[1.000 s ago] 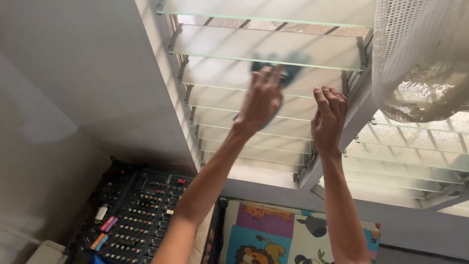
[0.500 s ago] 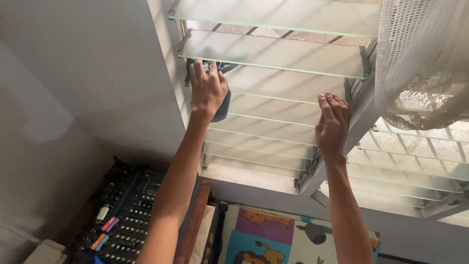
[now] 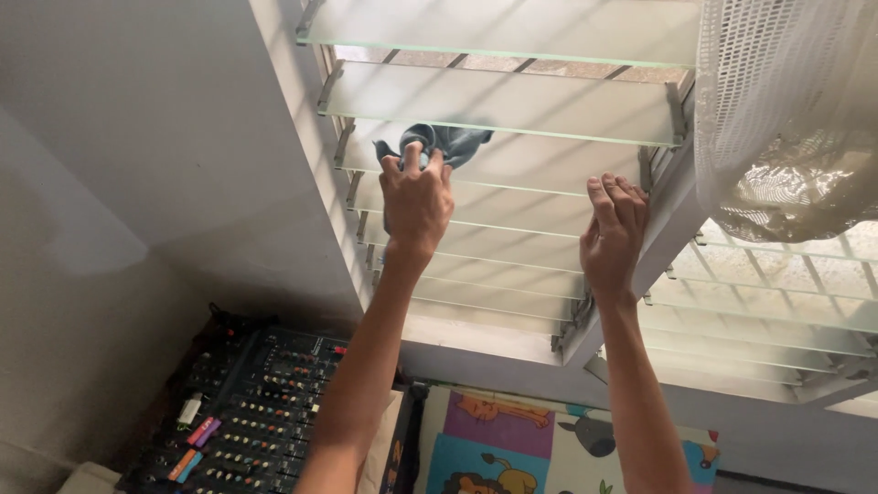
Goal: The person wipes the underside of a series of horizontal glass shelves using a blue cloth. They move methodically from one shelf to the next, cleaning each surface in turn.
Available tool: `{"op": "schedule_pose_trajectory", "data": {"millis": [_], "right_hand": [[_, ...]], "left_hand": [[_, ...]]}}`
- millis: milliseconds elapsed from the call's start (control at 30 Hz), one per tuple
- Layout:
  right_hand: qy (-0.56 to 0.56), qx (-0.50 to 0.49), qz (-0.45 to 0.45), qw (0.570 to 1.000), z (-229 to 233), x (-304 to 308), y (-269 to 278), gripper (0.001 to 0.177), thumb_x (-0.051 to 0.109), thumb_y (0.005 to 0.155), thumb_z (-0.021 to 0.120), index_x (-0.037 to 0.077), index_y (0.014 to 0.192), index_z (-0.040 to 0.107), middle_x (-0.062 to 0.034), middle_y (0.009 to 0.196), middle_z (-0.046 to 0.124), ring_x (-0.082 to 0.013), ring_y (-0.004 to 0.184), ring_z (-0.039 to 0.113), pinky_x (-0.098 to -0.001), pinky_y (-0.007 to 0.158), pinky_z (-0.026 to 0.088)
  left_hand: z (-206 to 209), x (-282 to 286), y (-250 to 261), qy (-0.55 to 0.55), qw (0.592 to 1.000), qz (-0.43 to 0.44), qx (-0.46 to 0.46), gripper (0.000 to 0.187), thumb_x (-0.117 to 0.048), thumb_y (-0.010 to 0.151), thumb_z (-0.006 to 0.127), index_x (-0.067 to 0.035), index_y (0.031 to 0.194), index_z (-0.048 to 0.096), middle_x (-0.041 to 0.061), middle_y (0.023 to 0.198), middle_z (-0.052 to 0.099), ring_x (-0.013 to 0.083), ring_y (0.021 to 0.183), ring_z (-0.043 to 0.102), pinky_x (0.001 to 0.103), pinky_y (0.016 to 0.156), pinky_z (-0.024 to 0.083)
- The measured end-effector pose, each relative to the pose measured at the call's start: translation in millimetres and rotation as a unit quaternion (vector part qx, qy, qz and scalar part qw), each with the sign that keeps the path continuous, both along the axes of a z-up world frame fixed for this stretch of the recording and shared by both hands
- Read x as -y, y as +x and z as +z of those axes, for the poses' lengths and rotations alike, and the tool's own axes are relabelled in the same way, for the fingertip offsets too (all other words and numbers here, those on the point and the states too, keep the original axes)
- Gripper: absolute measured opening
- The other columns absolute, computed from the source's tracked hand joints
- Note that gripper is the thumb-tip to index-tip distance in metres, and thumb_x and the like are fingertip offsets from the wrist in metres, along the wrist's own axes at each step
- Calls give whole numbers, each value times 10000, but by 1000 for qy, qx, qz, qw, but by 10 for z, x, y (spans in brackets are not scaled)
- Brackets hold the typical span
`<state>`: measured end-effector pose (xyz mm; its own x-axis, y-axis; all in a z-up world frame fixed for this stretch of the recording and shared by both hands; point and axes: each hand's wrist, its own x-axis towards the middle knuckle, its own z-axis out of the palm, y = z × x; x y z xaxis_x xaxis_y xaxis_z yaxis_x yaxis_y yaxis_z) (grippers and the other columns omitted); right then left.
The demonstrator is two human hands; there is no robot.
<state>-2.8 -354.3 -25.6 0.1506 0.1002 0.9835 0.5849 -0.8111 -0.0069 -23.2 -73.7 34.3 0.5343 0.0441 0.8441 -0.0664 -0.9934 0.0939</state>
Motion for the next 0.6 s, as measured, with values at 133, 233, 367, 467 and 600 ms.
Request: {"op": "schedule_pose_trajectory", "data": {"millis": [133,233,367,467,600], "right_hand": [[1,3,-8,1000,-15,5,8,299,-20,1031,660,48,1308,751,-173,1242,707,-355,1226,632,-478,1116,440],[3,3,-5,1000,-23,14,32,305,-18,1026,667,48,1312,751,-179,1256,700,-365,1237,625,-484,1124,431],[4,0,-1,1000,-16,20,10,297,-27,1023,655,41,1294,753,-174,1253,699,-362,1237,622,-486,1118,438],[6,-2,2,1000,13,5,-20,296,-36,1017,657,40,1287,753,-172,1252,697,-361,1240,618,-487,1111,446],[10,-1,-7,1000,-4,31,-6,243,-50,998,675,26,1208,773,-148,1211,707,-345,1226,632,-481,1108,458]], "left_hand": [[-71,245,118,3,1000,-19,20,294,-354,926,681,-161,1117,790,103,1136,654,370,965,656,482,823,551],[-28,503,56,-30,997,-65,7,292,-310,900,700,-113,1093,798,143,1106,654,396,920,658,487,784,563],[-31,886,7,-59,988,-138,-37,327,-306,924,653,-70,1107,786,165,1109,620,424,907,649,528,771,580],[-45,1180,23,-61,980,-185,-48,340,-325,934,614,-89,1114,780,140,1136,594,419,977,624,525,832,556],[162,1481,-155,-25,979,-203,-20,302,-241,927,657,-78,1145,788,177,1298,545,470,1255,517,597,1132,418]]}}
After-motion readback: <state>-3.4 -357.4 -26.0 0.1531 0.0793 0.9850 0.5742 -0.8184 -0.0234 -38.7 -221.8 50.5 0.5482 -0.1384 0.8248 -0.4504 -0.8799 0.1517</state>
